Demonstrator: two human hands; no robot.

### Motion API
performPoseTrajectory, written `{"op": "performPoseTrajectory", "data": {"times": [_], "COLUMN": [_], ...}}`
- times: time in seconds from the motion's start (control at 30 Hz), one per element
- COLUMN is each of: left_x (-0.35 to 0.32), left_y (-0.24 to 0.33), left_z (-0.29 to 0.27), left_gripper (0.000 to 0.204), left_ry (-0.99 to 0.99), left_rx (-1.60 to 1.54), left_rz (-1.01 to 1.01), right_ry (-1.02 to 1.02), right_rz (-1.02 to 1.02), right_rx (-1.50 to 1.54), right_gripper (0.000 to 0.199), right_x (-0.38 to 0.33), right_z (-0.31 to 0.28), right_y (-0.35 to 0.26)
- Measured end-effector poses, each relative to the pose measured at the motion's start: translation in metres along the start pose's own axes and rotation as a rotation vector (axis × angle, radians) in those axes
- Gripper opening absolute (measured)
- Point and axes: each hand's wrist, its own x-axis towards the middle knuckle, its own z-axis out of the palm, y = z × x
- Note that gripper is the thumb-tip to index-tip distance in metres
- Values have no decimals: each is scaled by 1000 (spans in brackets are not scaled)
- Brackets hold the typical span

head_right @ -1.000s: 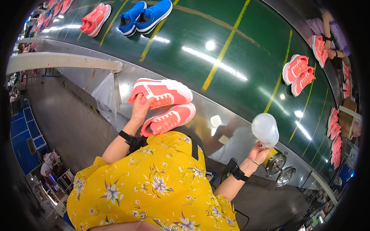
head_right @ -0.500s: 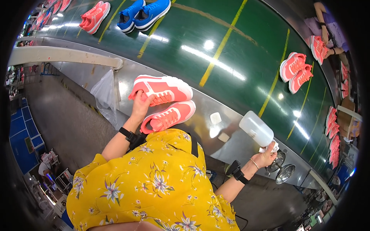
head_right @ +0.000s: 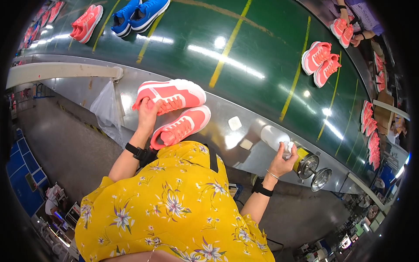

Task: Inspecting manufactured running shoes along the assembly belt, cleaning off minor imperfections, and packing/sorting them.

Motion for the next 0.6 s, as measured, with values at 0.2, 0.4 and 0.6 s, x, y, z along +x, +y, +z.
{"op": "performPoseTrajectory", "data": {"times": [0.2, 0.4, 0.6], "left_x": [5, 9, 10], "left_y": [9, -9, 10], "left_z": [6, -1, 1], "left_gripper": [34, 35, 34], "left_ry": [-2, -13, -22], "left_rx": [-36, 55, 2], "left_rz": [2, 17, -19], "right_ry": [-178, -147, -256], "right_rz": [-58, 115, 565], "right_rx": [-115, 128, 535], "right_gripper": [32, 30, 28], "right_x": [11, 10, 24], "right_z": [-13, -11, -26], "right_y": [-5, 18, 19]}}
